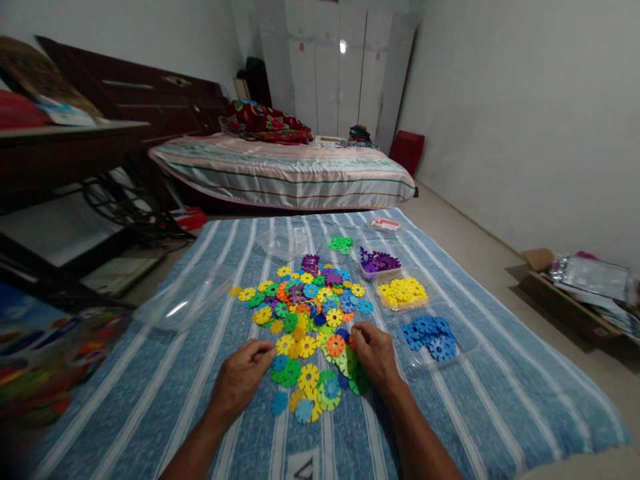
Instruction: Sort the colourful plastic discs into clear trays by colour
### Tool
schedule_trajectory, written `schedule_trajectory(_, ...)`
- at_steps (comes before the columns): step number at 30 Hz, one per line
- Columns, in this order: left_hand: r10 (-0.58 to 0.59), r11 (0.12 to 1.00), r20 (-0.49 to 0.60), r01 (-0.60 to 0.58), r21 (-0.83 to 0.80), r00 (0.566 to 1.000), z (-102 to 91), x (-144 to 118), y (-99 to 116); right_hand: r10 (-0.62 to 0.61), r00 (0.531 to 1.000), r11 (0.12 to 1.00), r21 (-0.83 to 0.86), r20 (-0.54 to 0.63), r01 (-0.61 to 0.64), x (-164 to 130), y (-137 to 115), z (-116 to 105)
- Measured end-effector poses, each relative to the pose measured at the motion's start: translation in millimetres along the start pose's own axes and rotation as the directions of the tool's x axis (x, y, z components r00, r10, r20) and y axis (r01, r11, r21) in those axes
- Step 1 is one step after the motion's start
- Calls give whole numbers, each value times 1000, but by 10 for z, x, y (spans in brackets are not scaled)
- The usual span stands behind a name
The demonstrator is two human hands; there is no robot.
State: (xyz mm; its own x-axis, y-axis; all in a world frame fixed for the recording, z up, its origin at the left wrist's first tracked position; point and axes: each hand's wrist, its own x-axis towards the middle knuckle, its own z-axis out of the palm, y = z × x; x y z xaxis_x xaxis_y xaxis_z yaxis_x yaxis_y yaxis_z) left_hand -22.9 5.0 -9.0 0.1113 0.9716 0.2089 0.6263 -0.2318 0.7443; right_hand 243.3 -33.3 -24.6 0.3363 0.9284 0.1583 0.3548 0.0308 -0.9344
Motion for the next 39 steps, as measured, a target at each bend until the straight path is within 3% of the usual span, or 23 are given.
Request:
schedule_trajectory(15, -53, 998, 5, 52, 29, 999, 14, 4, 70, 188, 982, 958, 216, 10, -186, 91, -53, -19)
schedule_trajectory(21, -88, 996, 66, 87, 12, 994, 13, 34, 103, 187, 981, 948, 254, 45, -192, 113, 15, -26)
schedule_trajectory(27, 78, 984, -1, -77, 162, 997, 103, 102, 234, 190, 981, 953, 230, 50, -196, 110, -41, -30)
schedule_trajectory(32, 274, 932, -98, -240, 270, 957, 323, 222, 261, 182, 982, 960, 209, 46, -188, 104, -73, -29)
schedule_trajectory(39, 324, 895, -44, -292, 336, 945, 516, 238, 146, 169, 985, 964, 204, 32, -172, 111, -46, -30)
